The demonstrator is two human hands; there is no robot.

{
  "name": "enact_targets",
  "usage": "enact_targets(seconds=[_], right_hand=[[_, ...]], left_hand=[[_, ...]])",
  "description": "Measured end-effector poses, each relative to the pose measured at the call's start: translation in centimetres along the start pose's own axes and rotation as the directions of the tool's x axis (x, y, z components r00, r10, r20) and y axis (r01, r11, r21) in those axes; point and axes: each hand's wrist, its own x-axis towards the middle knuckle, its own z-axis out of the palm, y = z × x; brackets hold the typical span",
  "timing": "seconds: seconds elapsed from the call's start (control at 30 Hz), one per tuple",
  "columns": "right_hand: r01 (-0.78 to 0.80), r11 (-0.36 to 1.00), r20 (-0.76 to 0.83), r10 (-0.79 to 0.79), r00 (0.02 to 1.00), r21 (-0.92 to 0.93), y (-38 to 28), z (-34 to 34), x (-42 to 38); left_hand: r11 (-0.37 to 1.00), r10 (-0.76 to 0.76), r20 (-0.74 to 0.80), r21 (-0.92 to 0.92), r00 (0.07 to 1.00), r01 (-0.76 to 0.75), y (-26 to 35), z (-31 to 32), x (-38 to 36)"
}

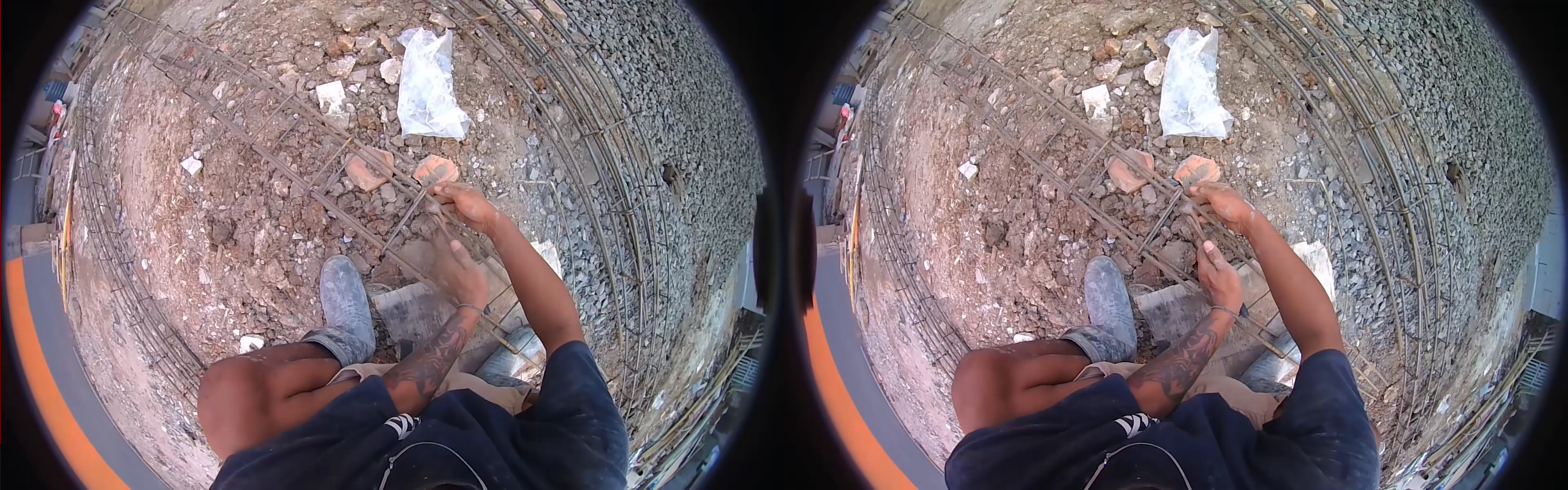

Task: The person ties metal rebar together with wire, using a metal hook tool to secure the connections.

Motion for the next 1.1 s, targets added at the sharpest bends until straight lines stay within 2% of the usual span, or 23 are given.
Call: enact_targets(seconds=[0.07, 0.17, 0.27, 0.33, 0.47, 0.5, 0.57, 0.6, 0.67, 0.7, 0.77, 0.8, 0.87, 0.93, 1.1], right_hand=[[0.016, 0.985, -0.031, -0.01, 0.999, 0.169, 0.5, 0.5, 0.2], [0.033, 0.983, -0.044, -0.026, 0.999, 0.178, 0.5, 0.7, -0.3], [0.031, 0.981, 0.002, -0.032, 0.999, 0.191, 0.8, 0.5, -0.2], [0.011, 0.986, -0.002, -0.011, 1.0, 0.167, 0.5, 0.5, -0.4], [0.03, 0.99, -0.019, -0.028, 0.999, 0.137, 0.2, 0.4, 0.0], [0.031, 0.991, -0.018, -0.029, 0.999, 0.134, 0.5, -0.1, 0.5], [0.029, 1.0, -0.004, -0.029, 1.0, 0.006, 0.7, -1.7, 1.5], [0.027, 1.0, -0.002, -0.027, 1.0, -0.002, -0.5, -0.8, 0.8], [0.178, 0.962, -0.076, -0.197, 0.977, -0.207, -1.9, 1.3, -0.6], [0.179, 0.962, -0.07, -0.197, 0.978, -0.205, -1.6, 1.0, -0.2], [0.23, 0.897, 0.033, -0.235, 0.971, -0.376, -1.0, -0.3, 0.8], [0.221, 0.861, -0.013, -0.255, 0.967, -0.458, -1.4, 0.3, 0.0], [0.176, 0.898, -0.005, -0.195, 0.981, -0.404, -1.6, 0.3, 0.0], [0.132, 0.93, 0.009, -0.137, 0.991, -0.344, -1.4, 0.4, 0.4], [0.234, 0.917, -0.041, -0.261, 0.964, -0.321, 0.5, -0.1, 1.6]], left_hand=[[1.0, -0.024, -0.01, -0.005, 1.0, 0.024, 0.1, -0.1, -0.1], [0.996, -0.089, 0.014, -0.015, 0.996, 0.089, 0.1, 0.0, 0.5], [0.984, -0.133, 0.056, -0.112, 0.99, 0.139, 1.8, -0.6, 1.1], [0.958, -0.231, 0.125, -0.146, 0.965, 0.249, 3.1, -1.3, 0.8], [0.976, -0.182, 0.066, -0.107, 0.981, 0.189, -2.5, 0.9, 2.0], [0.918, -0.338, 0.147, -0.167, 0.93, 0.36, -2.9, 0.9, 2.3], [0.824, -0.474, 0.236, -0.222, 0.849, 0.521, -3.5, 1.4, 2.7], [0.881, -0.388, 0.201, -0.207, 0.9, 0.426, -3.8, 1.4, 2.5], [0.928, -0.301, 0.162, -0.178, 0.94, 0.328, -3.7, 1.2, 1.9], [0.931, -0.31, 0.145, -0.153, 0.94, 0.331, -3.0, 1.2, 1.5], [0.933, -0.319, 0.12, -0.133, 0.94, 0.334, -2.3, 1.1, 1.6], [0.95, -0.278, 0.097, -0.117, 0.956, 0.288, -2.1, 1.2, 1.7], [0.963, -0.242, 0.076, -0.1, 0.967, 0.249, -1.7, 1.1, 1.4], [0.945, -0.295, 0.149, -0.104, 0.944, 0.311, 0.4, 0.0, 1.2], [0.947, -0.261, 0.059, -0.176, 0.963, 0.268, -2.3, 1.3, 1.5]])
